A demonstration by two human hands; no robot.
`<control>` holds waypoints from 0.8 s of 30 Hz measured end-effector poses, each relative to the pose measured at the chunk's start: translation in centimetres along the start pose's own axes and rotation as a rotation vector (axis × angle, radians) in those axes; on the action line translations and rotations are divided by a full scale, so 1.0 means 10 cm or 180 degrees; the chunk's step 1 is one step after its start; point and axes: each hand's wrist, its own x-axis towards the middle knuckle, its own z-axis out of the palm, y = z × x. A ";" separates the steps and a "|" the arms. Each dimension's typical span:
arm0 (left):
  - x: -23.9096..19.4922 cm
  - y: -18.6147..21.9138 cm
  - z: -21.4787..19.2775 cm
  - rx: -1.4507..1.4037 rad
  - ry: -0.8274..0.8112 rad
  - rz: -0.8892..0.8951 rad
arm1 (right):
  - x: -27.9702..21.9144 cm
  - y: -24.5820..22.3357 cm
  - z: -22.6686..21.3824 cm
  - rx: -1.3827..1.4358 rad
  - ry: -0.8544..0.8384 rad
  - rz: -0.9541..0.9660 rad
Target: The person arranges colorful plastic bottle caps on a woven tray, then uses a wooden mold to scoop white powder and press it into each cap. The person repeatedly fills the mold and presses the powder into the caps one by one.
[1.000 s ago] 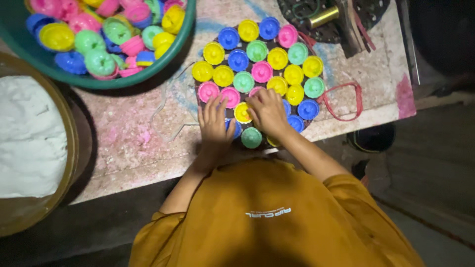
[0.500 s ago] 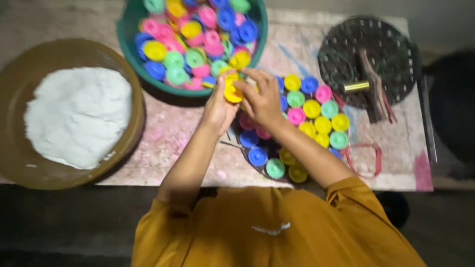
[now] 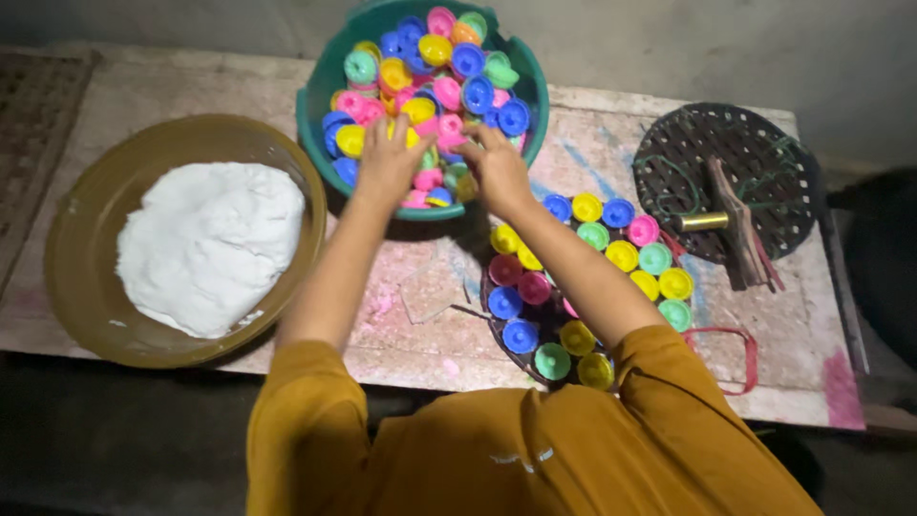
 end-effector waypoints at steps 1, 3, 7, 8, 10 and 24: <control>0.01 0.00 -0.01 -0.0272 0.0073 -0.0144 | 0.03 -0.02 -0.10 -0.0119 -0.0271 0.0285; 0.08 0.00 -0.06 -0.0790 0.0234 -0.0405 | 0.10 -0.14 -0.33 -0.0054 -0.0285 0.0493; 0.15 0.31 0.00 -0.3784 0.0094 -0.0585 | 0.06 -0.29 -0.71 0.1168 0.0215 0.0033; 0.10 0.46 0.09 -0.5038 -0.0084 -0.0590 | -0.03 -0.28 -0.74 0.1600 0.0217 -0.0098; -0.20 0.77 0.25 -0.6261 -0.0896 -0.1263 | -0.31 -0.19 -0.77 0.1521 -0.0132 0.0204; -1.50 2.10 0.58 -0.2921 -0.1065 -0.0262 | -2.68 0.32 -0.74 0.0385 -0.0836 0.1549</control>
